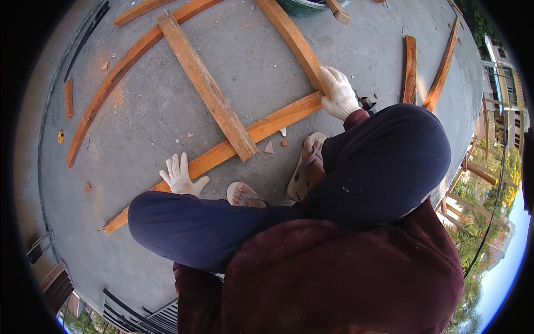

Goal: The person assembles a rectangular wooden frame on the floor by arranging planks and securing them with nails. They use a hammer to drive nails into the joints and adjust the planks to ensure alignment.

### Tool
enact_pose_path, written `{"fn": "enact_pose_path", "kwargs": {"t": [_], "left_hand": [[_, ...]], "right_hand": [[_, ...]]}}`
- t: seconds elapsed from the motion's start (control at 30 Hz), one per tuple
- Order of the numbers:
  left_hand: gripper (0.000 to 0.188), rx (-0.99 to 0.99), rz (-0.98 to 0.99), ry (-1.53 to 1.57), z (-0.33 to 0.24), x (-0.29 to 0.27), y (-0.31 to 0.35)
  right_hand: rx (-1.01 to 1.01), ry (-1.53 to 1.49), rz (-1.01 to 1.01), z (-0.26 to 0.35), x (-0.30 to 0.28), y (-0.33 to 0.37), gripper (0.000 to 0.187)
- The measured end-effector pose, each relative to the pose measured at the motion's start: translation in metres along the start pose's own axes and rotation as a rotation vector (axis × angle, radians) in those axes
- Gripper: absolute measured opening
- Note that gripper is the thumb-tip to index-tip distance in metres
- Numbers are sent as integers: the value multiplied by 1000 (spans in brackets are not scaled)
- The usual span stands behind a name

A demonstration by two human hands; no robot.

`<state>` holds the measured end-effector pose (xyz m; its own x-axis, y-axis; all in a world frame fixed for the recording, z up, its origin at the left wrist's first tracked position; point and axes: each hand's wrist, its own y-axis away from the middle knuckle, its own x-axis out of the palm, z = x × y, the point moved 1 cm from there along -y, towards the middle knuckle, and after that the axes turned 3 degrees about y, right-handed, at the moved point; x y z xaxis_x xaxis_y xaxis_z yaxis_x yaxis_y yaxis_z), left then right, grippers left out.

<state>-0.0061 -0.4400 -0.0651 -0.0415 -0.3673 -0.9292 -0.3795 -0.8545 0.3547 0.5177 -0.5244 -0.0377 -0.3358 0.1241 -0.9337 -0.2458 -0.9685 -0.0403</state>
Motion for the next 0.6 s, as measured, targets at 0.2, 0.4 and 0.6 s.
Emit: {"fn": "enact_pose_path", "kwargs": {"t": [0.2, 0.4, 0.6], "left_hand": [[106, -2, 144, -15, 8, 33, -20], [78, 79, 67, -34, 23, 50, -27], [78, 58, 98, -58, 15, 45, -33]], "right_hand": [[163, -8, 419, -54, 16, 31, 105], [111, -37, 312, -52, 34, 35, 96], [47, -39, 220, -66, 42, 39, 90]]}}
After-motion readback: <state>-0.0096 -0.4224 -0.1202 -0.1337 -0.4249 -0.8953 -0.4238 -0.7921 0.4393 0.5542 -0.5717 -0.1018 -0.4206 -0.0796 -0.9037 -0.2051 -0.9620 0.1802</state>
